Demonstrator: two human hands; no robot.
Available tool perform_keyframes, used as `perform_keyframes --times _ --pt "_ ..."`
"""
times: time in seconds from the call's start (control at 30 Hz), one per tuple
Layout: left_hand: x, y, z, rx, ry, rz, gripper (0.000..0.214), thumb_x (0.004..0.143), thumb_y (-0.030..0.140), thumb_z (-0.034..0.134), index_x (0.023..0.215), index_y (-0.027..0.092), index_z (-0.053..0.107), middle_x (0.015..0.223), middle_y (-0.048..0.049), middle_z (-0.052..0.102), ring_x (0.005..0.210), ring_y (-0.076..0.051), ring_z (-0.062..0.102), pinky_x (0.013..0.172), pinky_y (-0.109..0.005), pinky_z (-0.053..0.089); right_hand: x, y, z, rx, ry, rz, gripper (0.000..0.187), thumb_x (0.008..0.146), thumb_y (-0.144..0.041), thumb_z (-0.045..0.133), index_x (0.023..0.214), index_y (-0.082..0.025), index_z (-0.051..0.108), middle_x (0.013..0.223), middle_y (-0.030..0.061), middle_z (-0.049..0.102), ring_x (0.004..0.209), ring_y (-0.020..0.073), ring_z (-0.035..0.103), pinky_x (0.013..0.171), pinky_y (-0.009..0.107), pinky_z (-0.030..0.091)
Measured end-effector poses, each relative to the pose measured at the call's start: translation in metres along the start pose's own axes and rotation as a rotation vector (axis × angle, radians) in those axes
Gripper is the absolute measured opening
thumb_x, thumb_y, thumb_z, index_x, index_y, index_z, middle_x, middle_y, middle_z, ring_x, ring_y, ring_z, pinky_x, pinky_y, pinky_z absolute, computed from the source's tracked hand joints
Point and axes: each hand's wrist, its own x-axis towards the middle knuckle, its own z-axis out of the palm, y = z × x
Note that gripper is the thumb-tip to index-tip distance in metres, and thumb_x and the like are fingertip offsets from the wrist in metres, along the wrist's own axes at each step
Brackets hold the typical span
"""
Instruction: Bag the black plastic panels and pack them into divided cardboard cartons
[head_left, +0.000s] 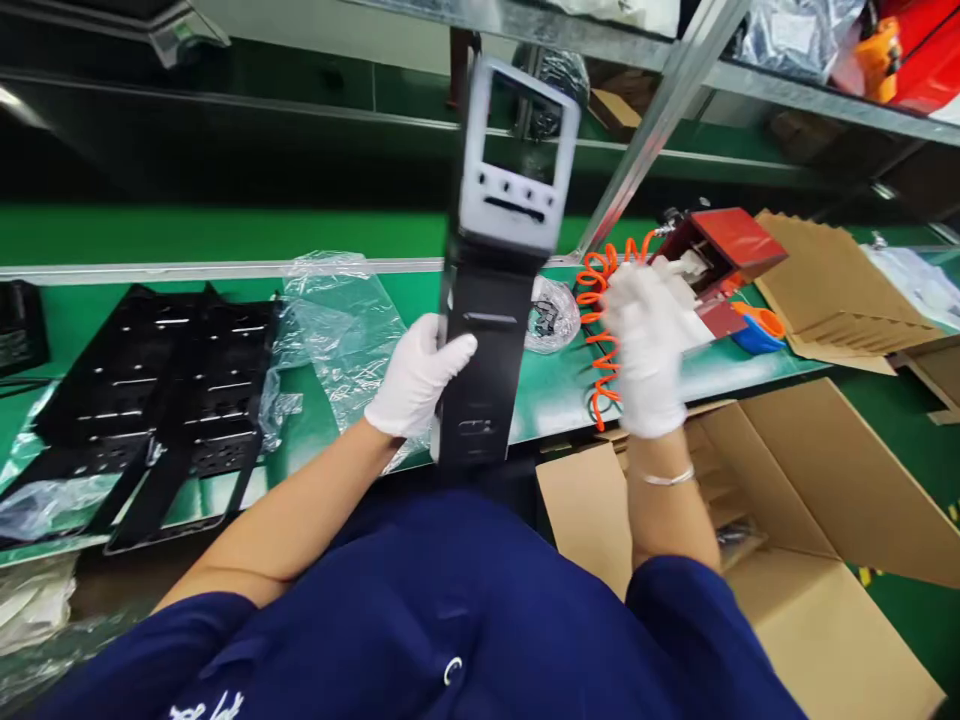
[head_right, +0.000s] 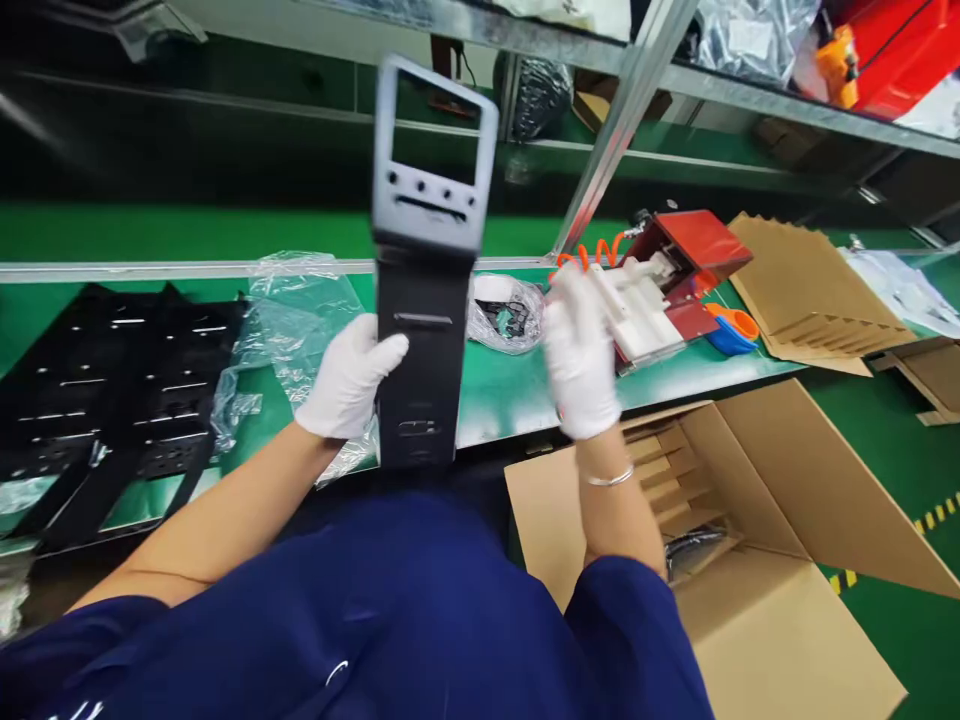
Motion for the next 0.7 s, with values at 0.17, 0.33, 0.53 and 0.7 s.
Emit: perform_keyframes --times 0.17,0.33,0.53,0.7 --pt "0.011 0.001 -0.010 -0.008 0.431 0.157 0.045 0.074 0.056 0.077 0.081 0.020 0.052 0.079 0.0017 0.056 0.073 -0.013 0.055 0.073 -0.029 0.050 -0.056 0.006 0.115 0.124 -0.241 0.193 0.091 0.081 -0.064 0.068 0.155 -0.023 0.033 0.151 0.0135 0.048 0.137 0.0356 0.050 0.115 0.054 0.042" --pt "0.006 0.006 -0.010 -0.030 0.499 0.153 0.038 0.079 0.050 0.075 0.079 0.021 0.050 0.075 0.0039 0.052 0.067 -0.011 0.052 0.065 -0.025 0.048 -0.054 0.001 0.143 0.145 -0.149 0.167 0.080 0.087 -0.060 0.063 0.154 -0.025 0.035 0.151 0.0115 0.047 0.139 0.0333 0.046 0.120 0.053 0.035" --pt "0.008 0.005 -0.012 -0.046 0.478 0.160 0.044 0.078 0.053 0.077 0.078 0.021 0.047 0.076 0.0035 0.050 0.070 -0.011 0.052 0.069 -0.027 0.049 -0.047 0.012 0.141 0.176 -0.121 0.096 0.063 0.095 -0.061 0.045 0.144 -0.021 0.046 0.143 0.0120 0.056 0.132 0.0276 0.054 0.118 0.047 0.040" --pt "0.009 0.005 -0.016 0.101 0.256 0.226 0.049 0.086 0.066 0.062 0.098 0.019 0.054 0.099 -0.0054 0.061 0.095 -0.020 0.061 0.090 -0.035 0.051 -0.045 0.008 0.137 0.413 -0.099 0.179 0.063 0.095 -0.064 0.043 0.141 -0.022 0.049 0.139 0.0081 0.061 0.131 0.0240 0.056 0.115 0.041 0.045"
